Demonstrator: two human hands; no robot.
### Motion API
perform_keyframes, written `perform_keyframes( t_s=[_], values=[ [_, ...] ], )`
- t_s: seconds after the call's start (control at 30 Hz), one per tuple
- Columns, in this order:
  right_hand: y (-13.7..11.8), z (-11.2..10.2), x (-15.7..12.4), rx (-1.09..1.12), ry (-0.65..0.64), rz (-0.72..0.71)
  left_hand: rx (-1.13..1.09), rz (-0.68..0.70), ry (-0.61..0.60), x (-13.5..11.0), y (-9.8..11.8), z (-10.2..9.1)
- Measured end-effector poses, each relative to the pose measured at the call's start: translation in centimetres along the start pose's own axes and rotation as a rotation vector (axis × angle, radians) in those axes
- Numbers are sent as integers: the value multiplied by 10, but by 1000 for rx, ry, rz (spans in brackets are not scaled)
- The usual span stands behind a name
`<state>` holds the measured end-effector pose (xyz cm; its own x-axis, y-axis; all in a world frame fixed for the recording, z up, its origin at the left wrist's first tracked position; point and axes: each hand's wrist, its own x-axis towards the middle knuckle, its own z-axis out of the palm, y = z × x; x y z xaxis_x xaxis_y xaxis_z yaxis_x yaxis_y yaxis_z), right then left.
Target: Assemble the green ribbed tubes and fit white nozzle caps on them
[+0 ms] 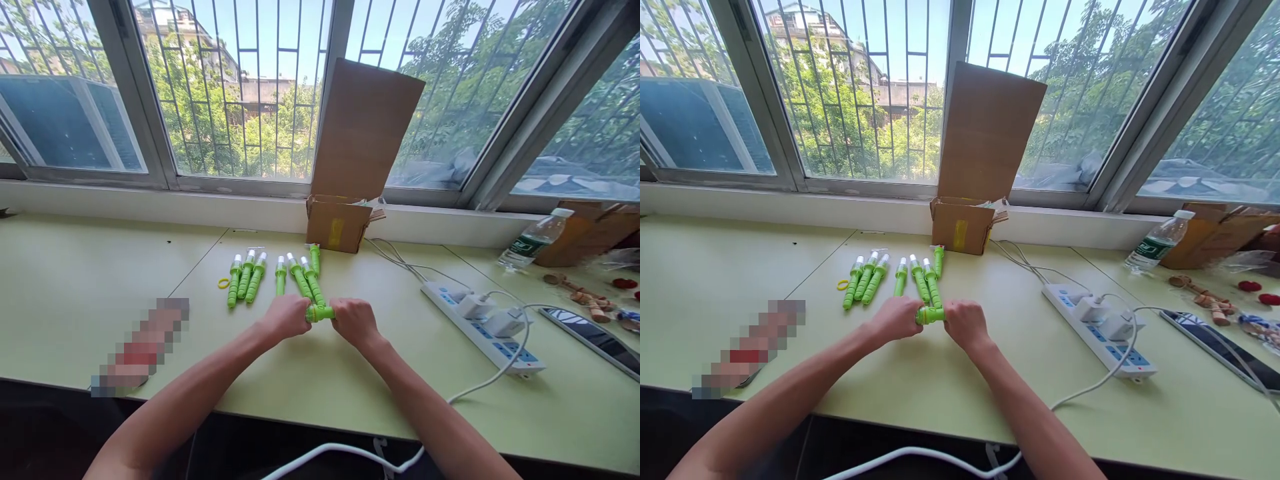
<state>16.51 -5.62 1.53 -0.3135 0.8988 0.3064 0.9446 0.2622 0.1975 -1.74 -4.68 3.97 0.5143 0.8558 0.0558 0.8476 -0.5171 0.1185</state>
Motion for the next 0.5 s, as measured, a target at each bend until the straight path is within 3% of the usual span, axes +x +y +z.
perform_keyframes(
  t_s=[0.5],
  values=[
    [-4,-8,2,22,-227,89,137,54,98,1,2,5]
  ],
)
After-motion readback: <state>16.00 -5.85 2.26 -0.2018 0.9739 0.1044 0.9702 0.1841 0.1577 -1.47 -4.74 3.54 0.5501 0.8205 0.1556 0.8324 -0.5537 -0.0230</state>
